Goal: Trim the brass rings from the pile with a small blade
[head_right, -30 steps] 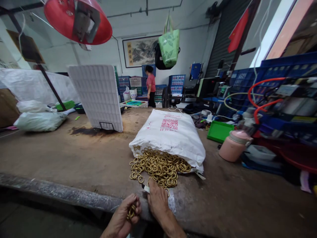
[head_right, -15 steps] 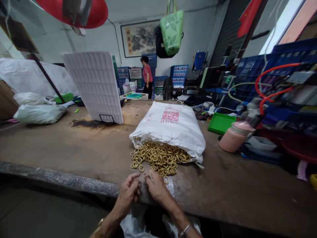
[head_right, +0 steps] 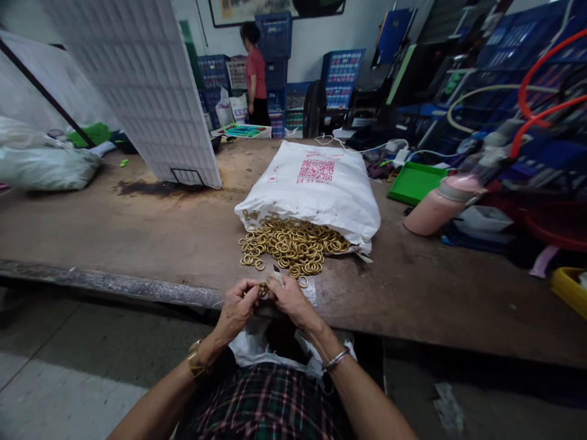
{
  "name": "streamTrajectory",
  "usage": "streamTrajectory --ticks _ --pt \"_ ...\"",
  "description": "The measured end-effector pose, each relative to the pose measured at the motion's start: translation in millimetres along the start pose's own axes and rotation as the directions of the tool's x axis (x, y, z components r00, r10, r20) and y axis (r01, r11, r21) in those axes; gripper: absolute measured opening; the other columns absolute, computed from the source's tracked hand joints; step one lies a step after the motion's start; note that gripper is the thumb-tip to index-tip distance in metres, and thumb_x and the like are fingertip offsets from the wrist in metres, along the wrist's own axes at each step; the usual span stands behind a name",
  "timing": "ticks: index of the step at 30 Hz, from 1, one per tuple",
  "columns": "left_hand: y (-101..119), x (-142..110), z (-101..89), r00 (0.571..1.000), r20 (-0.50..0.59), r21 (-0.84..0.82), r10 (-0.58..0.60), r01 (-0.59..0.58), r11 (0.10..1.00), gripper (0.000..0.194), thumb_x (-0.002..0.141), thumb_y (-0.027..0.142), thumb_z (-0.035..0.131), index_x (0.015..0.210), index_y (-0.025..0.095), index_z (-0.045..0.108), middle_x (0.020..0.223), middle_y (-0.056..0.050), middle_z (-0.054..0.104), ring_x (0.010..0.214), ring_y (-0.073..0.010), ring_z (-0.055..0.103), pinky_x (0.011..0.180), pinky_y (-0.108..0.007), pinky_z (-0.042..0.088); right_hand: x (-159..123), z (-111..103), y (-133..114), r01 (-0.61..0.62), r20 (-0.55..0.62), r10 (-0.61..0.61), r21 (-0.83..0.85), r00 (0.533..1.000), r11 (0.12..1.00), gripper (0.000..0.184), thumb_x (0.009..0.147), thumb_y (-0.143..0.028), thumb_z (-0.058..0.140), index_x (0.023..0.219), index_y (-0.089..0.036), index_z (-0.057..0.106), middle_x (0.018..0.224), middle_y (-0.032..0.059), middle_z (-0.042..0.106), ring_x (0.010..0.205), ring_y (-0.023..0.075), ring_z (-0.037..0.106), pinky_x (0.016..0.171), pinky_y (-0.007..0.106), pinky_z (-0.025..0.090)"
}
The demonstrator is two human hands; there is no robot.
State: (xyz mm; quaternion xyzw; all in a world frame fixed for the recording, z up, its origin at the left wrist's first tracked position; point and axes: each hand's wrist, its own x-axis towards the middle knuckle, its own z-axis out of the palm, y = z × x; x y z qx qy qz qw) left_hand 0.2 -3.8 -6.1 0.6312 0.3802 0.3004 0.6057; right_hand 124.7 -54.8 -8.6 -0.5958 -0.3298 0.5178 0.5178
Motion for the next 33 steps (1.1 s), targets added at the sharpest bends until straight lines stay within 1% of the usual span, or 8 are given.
streamTrajectory --ticks 3,7,13,19,23,25,30,33 --pt "-3 0 0.0 0.996 0.008 0.078 0.093 -0.094 0.993 0.019 0.076 0.033 0.051 0.071 0.016 0.059 0.057 0.002 0.052 0.053 -0.0097 0.044 0.053 -0.020 0.035 3 -1 5 0.071 -0.037 -0.079 -0.184 0.996 0.980 0.034 0.078 -0.049 0.043 0.062 -0.019 0.041 0.049 -0.0081 0.037 0.041 0.0048 0.028 0.039 0.018 0.023" --pt "-10 3 -0.2 0.993 0.013 0.124 0.114 -0.115 0.986 0.018 0.077 0.031 0.051 0.071 0.016 0.060 0.060 0.001 0.054 0.055 -0.0107 0.045 0.055 -0.021 0.035 5 -2 5 0.155 -0.071 -0.192 -0.358 0.979 0.921 0.029 0.077 -0.043 0.044 0.062 -0.019 0.042 0.053 -0.0067 0.038 0.050 0.0071 0.034 0.046 0.019 0.028" --pt "-7 13 0.8 0.988 0.018 0.159 0.153 -0.154 0.975 0.017 0.075 0.027 0.051 0.065 0.016 0.059 0.059 0.001 0.054 0.056 -0.0103 0.045 0.057 -0.021 0.035 9 -2 2 0.199 -0.088 -0.263 -0.443 0.961 0.875 0.023 0.077 -0.037 0.042 0.063 -0.019 0.043 0.056 -0.0059 0.039 0.054 0.0088 0.036 0.051 0.021 0.030" --pt "1 13 4.0 0.985 0.096 -0.058 -0.144 0.150 0.987 0.026 0.074 0.040 0.053 0.081 0.015 0.054 0.051 0.006 0.046 0.040 -0.0064 0.038 0.039 -0.017 0.029 11 -5 9 0.122 -0.140 -0.162 -0.260 0.977 0.958 0.024 0.078 -0.037 0.040 0.061 -0.020 0.042 0.049 -0.0074 0.038 0.044 0.0071 0.033 0.046 0.020 0.028" --pt "2 11 5.6 0.970 0.151 -0.125 -0.189 0.209 0.970 0.032 0.073 0.045 0.054 0.086 0.016 0.051 0.053 0.006 0.047 0.040 -0.0055 0.038 0.038 -0.016 0.029 13 -7 16 0.091 -0.145 -0.115 -0.162 0.983 0.983 0.025 0.079 -0.039 0.040 0.063 -0.020 0.044 0.049 -0.0079 0.039 0.041 0.0063 0.031 0.043 0.020 0.027" --pt "1 11 6.5 0.978 0.143 -0.104 -0.154 0.170 0.980 0.029 0.074 0.044 0.054 0.082 0.016 0.051 0.054 0.006 0.048 0.042 -0.0053 0.039 0.039 -0.016 0.029 14 -6 16 0.099 -0.144 -0.129 -0.200 0.981 0.975 0.026 0.078 -0.039 0.041 0.061 -0.019 0.044 0.048 -0.0076 0.040 0.042 0.0066 0.032 0.045 0.020 0.028" --pt "-3 12 7.7 0.994 0.091 0.033 0.054 -0.057 0.998 0.019 0.078 0.033 0.049 0.077 0.014 0.056 0.061 0.003 0.052 0.051 -0.0064 0.044 0.051 -0.018 0.036 15 -3 10 0.133 -0.188 -0.200 -0.320 0.962 0.938 0.027 0.074 -0.040 0.045 0.058 -0.019 0.044 0.051 -0.0067 0.041 0.050 0.0079 0.036 0.050 0.021 0.030" --pt "-3 12 7.8 0.995 0.088 0.036 0.052 -0.055 0.998 0.020 0.078 0.033 0.049 0.076 0.015 0.056 0.061 0.003 0.053 0.050 -0.0068 0.044 0.050 -0.018 0.036 16 -2 9 0.124 -0.205 -0.203 -0.342 0.957 0.931 0.026 0.073 -0.040 0.045 0.058 -0.019 0.044 0.053 -0.0063 0.041 0.052 0.0085 0.037 0.052 0.022 0.030"
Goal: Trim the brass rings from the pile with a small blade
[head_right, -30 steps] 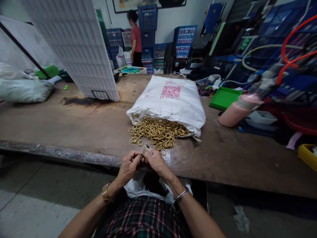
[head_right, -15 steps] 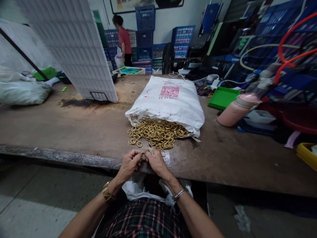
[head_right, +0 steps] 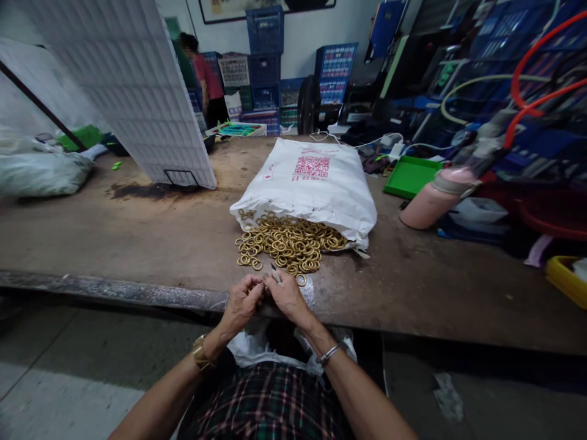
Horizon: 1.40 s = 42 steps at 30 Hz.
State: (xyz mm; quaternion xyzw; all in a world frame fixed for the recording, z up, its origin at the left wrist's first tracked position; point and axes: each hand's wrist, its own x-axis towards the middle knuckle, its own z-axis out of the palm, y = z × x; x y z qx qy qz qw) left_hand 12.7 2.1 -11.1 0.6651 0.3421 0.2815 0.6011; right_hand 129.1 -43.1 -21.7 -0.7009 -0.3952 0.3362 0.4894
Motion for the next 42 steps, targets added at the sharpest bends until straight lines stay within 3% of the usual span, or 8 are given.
streamTrajectory --ticks 9,12,15,18,21,28,38,42 --pt "1 0 -2.2 0.962 0.134 -0.218 -0.239 0.264 0.940 0.028 0.073 0.043 0.054 0.076 0.017 0.048 0.058 0.005 0.049 0.042 -0.0048 0.042 0.036 -0.014 0.029 -1 3 3 0.034 -0.013 -0.034 -0.005 0.999 0.999 0.023 0.074 -0.038 0.044 0.060 -0.019 0.044 0.053 -0.0055 0.044 0.052 0.0093 0.038 0.051 0.022 0.031" --pt "0 -1 -3.5 0.964 0.139 -0.272 -0.227 0.257 0.927 0.028 0.072 0.043 0.055 0.075 0.016 0.048 0.059 0.004 0.050 0.042 -0.0042 0.043 0.036 -0.013 0.029 -2 0 1 0.027 -0.005 -0.028 -0.060 1.000 0.998 0.025 0.078 -0.036 0.039 0.060 -0.019 0.046 0.053 -0.0038 0.047 0.051 0.0099 0.042 0.052 0.022 0.032" --pt "-2 -1 -4.2 0.970 0.100 -0.300 -0.222 0.242 0.923 0.028 0.072 0.042 0.057 0.075 0.016 0.047 0.060 0.004 0.050 0.043 -0.0042 0.043 0.035 -0.013 0.030 -7 -6 1 0.070 -0.044 -0.086 -0.292 0.995 0.954 0.025 0.081 -0.031 0.035 0.064 -0.019 0.049 0.056 -0.0011 0.052 0.053 0.0112 0.045 0.052 0.022 0.030" --pt "-4 0 -3.7 0.968 0.074 -0.315 -0.238 0.249 0.916 0.028 0.071 0.042 0.057 0.076 0.016 0.047 0.059 0.004 0.050 0.043 -0.0047 0.044 0.034 -0.013 0.030 -14 -10 2 0.165 0.062 -0.160 -0.586 0.985 0.793 0.019 0.079 -0.022 0.036 0.072 -0.019 0.054 0.061 0.0016 0.057 0.056 0.0128 0.049 0.053 0.024 0.026" --pt "-5 0 -3.1 0.969 0.064 -0.313 -0.238 0.246 0.917 0.028 0.071 0.042 0.057 0.077 0.017 0.047 0.058 0.004 0.050 0.043 -0.0052 0.045 0.034 -0.013 0.030 -19 -8 1 0.202 0.150 -0.136 -0.726 0.979 0.658 0.020 0.074 -0.015 0.040 0.083 -0.020 0.057 0.069 0.0034 0.062 0.060 0.0143 0.053 0.054 0.025 0.025" --pt "-6 -1 -2.1 0.971 0.043 -0.286 -0.235 0.237 0.929 0.029 0.071 0.044 0.056 0.077 0.017 0.047 0.059 0.004 0.051 0.044 -0.0059 0.046 0.035 -0.014 0.031 -21 -4 -6 0.177 0.162 -0.078 -0.792 0.984 0.585 0.025 0.074 -0.014 0.037 0.091 -0.019 0.056 0.080 0.0045 0.065 0.069 0.0160 0.056 0.056 0.025 0.026" --pt "-6 -7 -2.8 0.986 0.016 -0.238 -0.163 0.162 0.958 0.030 0.074 0.046 0.053 0.074 0.017 0.045 0.055 0.005 0.049 0.044 -0.0055 0.044 0.039 -0.015 0.031 -19 -5 -13 0.159 0.197 0.022 -0.848 0.980 0.505 0.027 0.074 -0.016 0.040 0.097 -0.016 0.055 0.078 0.0079 0.065 0.070 0.0174 0.059 0.056 0.025 0.027" --pt "5 -14 -5.9 0.988 0.064 -0.254 -0.138 0.150 0.956 0.031 0.074 0.048 0.053 0.072 0.018 0.044 0.052 0.006 0.047 0.042 -0.0055 0.042 0.037 -0.016 0.029 -11 -8 -12 0.149 0.180 0.007 -0.833 0.984 0.533 0.029 0.077 -0.016 0.038 0.101 -0.016 0.054 0.078 0.0084 0.065 0.069 0.0169 0.058 0.056 0.025 0.027"
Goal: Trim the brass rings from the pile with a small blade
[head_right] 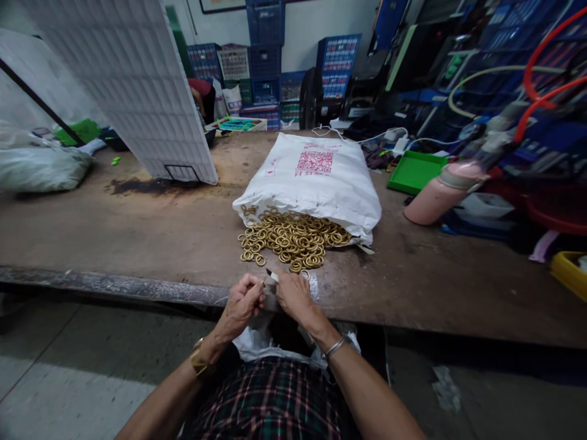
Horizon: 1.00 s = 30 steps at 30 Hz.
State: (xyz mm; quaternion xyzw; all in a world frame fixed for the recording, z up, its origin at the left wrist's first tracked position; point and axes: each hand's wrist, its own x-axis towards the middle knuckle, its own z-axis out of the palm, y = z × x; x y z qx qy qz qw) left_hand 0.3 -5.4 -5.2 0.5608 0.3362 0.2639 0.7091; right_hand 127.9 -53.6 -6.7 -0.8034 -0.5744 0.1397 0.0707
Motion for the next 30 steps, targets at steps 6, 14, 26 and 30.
streamTrajectory --ticks 6,14,26,30 --pt "11 -1 -1.9 0.994 0.082 -0.325 -0.070 0.093 0.941 0.032 0.069 0.044 0.062 0.073 0.018 0.043 0.056 0.006 0.047 0.043 -0.0047 0.041 0.036 -0.014 0.026 10 2 2 -0.012 -0.113 0.059 0.377 0.992 0.926 0.018 0.077 -0.019 0.038 0.071 -0.017 0.054 0.063 0.0021 0.057 0.057 0.0117 0.048 0.053 0.022 0.028" --pt "9 0 -7.1 0.982 0.122 -0.475 -0.141 0.183 0.861 0.032 0.070 0.043 0.062 0.076 0.016 0.045 0.061 0.004 0.049 0.045 -0.0046 0.044 0.036 -0.013 0.026 1 5 -17 -0.189 0.207 -0.042 0.944 0.977 0.270 0.030 0.076 -0.043 0.040 0.062 -0.018 0.047 0.047 -0.0068 0.044 0.034 0.0042 0.024 0.036 0.019 0.016" --pt "-5 -2 -9.2 0.976 -0.017 -0.365 -0.215 0.194 0.911 0.036 0.063 0.043 0.067 0.072 0.016 0.046 0.058 0.005 0.051 0.044 -0.0042 0.044 0.037 -0.012 0.026 1 9 -6 0.135 -0.214 0.041 0.744 0.976 0.654 0.019 0.076 -0.035 0.043 0.068 -0.018 0.048 0.057 -0.0050 0.045 0.054 0.0091 0.039 0.052 0.021 0.033" --pt "-6 -3 -7.1 0.981 -0.023 -0.256 -0.194 0.182 0.949 0.035 0.065 0.046 0.065 0.074 0.016 0.048 0.058 0.005 0.051 0.043 -0.0041 0.042 0.036 -0.013 0.025 -2 9 -6 0.192 -0.248 -0.024 0.680 0.969 0.708 0.020 0.080 -0.033 0.040 0.070 -0.018 0.049 0.061 -0.0030 0.049 0.057 0.0097 0.041 0.055 0.021 0.033"
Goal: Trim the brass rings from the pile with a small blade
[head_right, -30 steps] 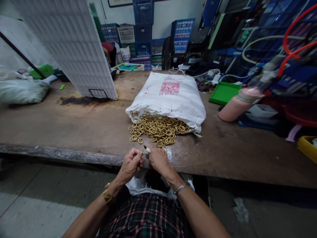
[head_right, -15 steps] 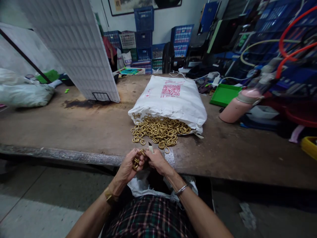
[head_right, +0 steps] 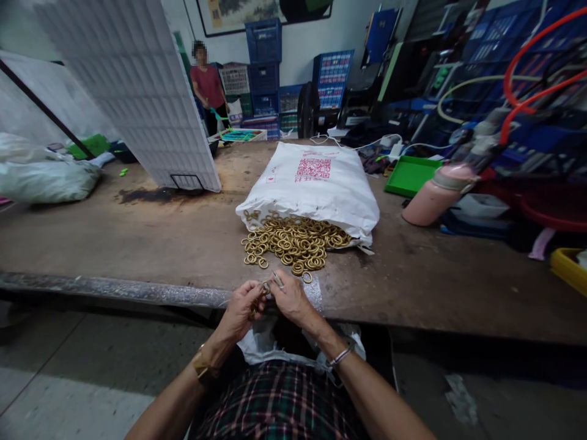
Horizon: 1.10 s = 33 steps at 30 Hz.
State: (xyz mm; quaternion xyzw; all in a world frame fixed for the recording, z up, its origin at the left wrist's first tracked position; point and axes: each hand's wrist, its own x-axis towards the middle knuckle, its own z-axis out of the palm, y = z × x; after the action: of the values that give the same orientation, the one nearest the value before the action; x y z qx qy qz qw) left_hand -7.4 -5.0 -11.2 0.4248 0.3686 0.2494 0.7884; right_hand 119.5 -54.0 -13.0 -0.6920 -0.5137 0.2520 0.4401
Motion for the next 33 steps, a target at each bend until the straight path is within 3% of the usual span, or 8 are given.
streamTrajectory --ticks 3,6,8,11,14,22,33 --pt "0.4 -1.5 1.1 1.000 -0.010 0.055 0.029 -0.029 0.998 0.035 0.064 0.046 0.065 0.072 0.015 0.050 0.057 0.004 0.051 0.042 -0.0038 0.042 0.036 -0.013 0.025 -0.7 1.0 0.1 0.012 0.009 -0.012 -0.009 1.000 1.000 0.020 0.081 -0.032 0.040 0.070 -0.018 0.049 0.060 -0.0031 0.049 0.057 0.0096 0.042 0.055 0.021 0.034" --pt "2.4 -1.4 1.4 1.000 -0.002 -0.033 -0.021 0.021 0.999 0.032 0.063 0.040 0.068 0.071 0.014 0.050 0.057 0.004 0.051 0.043 -0.0036 0.043 0.036 -0.012 0.026 -0.2 2.5 1.9 0.000 -0.012 0.000 0.008 1.000 1.000 0.021 0.080 -0.033 0.041 0.069 -0.018 0.050 0.060 -0.0034 0.049 0.057 0.0097 0.043 0.056 0.021 0.034" --pt "4.5 0.7 1.1 0.991 0.023 -0.186 -0.131 0.133 0.974 0.027 0.064 0.032 0.068 0.072 0.014 0.050 0.057 0.003 0.050 0.043 -0.0036 0.044 0.035 -0.012 0.026 -0.1 3.2 3.0 0.002 -0.008 -0.001 0.036 1.000 0.999 0.020 0.080 -0.033 0.042 0.073 -0.017 0.052 0.064 -0.0024 0.052 0.061 0.0104 0.047 0.059 0.022 0.037" --pt "7.8 5.3 0.1 0.937 0.094 -0.415 -0.336 0.344 0.842 0.014 0.069 0.018 0.062 0.073 0.012 0.050 0.056 0.003 0.049 0.041 -0.0035 0.044 0.033 -0.010 0.024 -1.1 2.6 2.2 0.017 0.030 -0.020 0.088 0.999 0.996 0.020 0.078 -0.031 0.046 0.090 -0.018 0.055 0.078 0.0002 0.059 0.072 0.0123 0.053 0.068 0.024 0.039" --pt "9.5 7.6 -0.6 0.886 0.174 -0.502 -0.430 0.456 0.735 0.005 0.075 0.014 0.054 0.076 0.012 0.050 0.055 0.002 0.047 0.040 -0.0030 0.042 0.032 -0.010 0.022 -2.4 0.8 -0.6 -0.018 0.062 0.009 0.151 0.998 0.988 0.023 0.077 -0.032 0.048 0.093 -0.017 0.057 0.081 0.0016 0.060 0.075 0.0132 0.054 0.069 0.025 0.041" --pt "4.4 5.8 -3.2 0.828 0.323 -0.493 -0.459 0.561 0.665 0.004 0.076 0.015 0.052 0.077 0.011 0.049 0.059 0.001 0.047 0.042 -0.0039 0.043 0.032 -0.009 0.023 -0.7 3.0 2.7 -0.162 0.057 0.152 0.269 0.987 0.949 0.023 0.076 -0.037 0.047 0.076 -0.017 0.059 0.062 -0.0025 0.056 0.059 0.0107 0.050 0.058 0.022 0.040" --pt "2.3 4.6 -7.1 0.778 0.452 -0.477 -0.437 0.625 0.618 0.005 0.078 0.016 0.048 0.076 0.012 0.050 0.057 0.000 0.044 0.040 -0.0043 0.039 0.032 -0.010 0.023 1.6 4.9 0.7 -0.175 0.049 0.168 0.258 0.985 0.950 0.020 0.074 -0.032 0.045 0.062 -0.018 0.051 0.056 -0.0044 0.046 0.053 0.0090 0.041 0.053 0.020 0.034"
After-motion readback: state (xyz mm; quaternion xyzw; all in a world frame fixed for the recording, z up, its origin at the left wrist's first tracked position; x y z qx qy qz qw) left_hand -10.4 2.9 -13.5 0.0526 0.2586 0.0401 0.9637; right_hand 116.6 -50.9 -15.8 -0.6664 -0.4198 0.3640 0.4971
